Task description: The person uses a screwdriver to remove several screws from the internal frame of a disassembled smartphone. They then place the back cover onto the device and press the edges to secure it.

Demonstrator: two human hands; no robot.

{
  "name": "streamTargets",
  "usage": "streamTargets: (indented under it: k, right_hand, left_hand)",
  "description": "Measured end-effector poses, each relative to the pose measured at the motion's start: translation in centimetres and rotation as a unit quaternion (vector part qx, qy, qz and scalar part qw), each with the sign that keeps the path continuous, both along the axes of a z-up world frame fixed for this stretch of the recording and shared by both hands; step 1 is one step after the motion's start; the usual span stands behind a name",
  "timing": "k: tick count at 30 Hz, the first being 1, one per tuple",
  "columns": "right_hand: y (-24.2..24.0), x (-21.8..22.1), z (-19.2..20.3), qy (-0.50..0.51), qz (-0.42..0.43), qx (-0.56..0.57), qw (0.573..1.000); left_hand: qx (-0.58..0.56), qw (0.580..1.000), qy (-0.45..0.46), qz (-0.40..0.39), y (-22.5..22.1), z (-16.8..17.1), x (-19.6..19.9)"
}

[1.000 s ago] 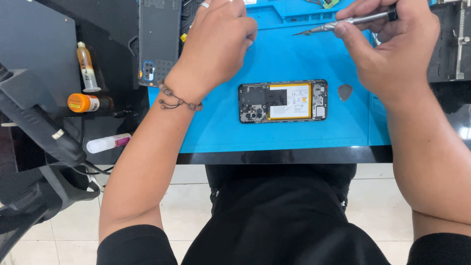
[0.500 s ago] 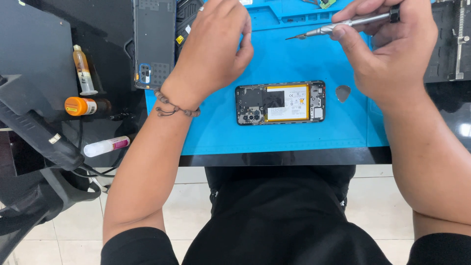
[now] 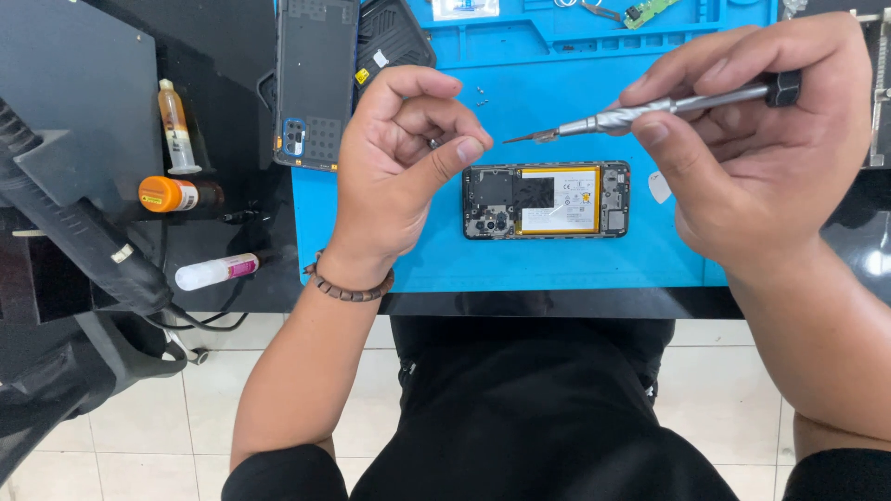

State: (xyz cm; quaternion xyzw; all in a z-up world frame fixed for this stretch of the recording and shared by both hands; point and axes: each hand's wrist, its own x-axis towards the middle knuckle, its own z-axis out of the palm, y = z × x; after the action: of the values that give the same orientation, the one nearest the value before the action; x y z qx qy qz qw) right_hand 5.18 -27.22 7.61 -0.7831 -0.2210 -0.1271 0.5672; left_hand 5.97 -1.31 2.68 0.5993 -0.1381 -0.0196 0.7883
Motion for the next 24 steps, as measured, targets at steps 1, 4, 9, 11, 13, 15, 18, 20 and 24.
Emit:
streamTargets:
  k: [1,4,9,11,13,15,18,20,24]
  right_hand:
    - [0.2,0.0,0.0,-0.005,0.008,0.000,1.000]
    - [0.8,0.1,-0.1,-0.005,0.014,0.004,1.000]
    - [1.4,0.0,0.1,0.018,0.010,0.003,1.000]
    - [1.5,0.1,0.1,0.014,0.006,-0.001,1.000]
    - [1.1,0.5,-0.5,-0.009,0.042,0.005,0.999]
    - [0.8,1.0,-0.9,-0.032,0.077,0.012,0.996]
    - [0.6,1.4,-1.1,-0.103,0.117,-0.013,0.988]
    - [0.5,1.2,-0.9,-0.122,0.080,-0.090,0.985]
    - [0.1,1.7,-0.4,-0.095,0.035,-0.201,0.974]
  left_hand:
    - [-0.013,1.000,-0.002,-0.002,0.0,-0.2,0.0]
    - [-0.029,1.000,0.002,-0.004,-0.1,-0.4,-0.1]
    - [-0.037,0.999,0.008,-0.001,-0.2,-0.6,-0.2]
    - [-0.041,0.999,0.008,0.002,-0.2,-0.6,-0.2]
    - [-0.037,0.999,0.007,0.008,-0.3,-0.5,-0.1]
    - [-0.034,0.999,0.008,0.014,-0.4,-0.5,-0.1]
    - [-0.014,0.999,-0.002,0.042,-0.5,-0.7,-0.1]
    - [0.026,0.998,-0.015,0.047,-0.4,-0.8,-0.2]
    - [0.146,0.987,-0.059,0.039,-0.3,-0.3,-0.4]
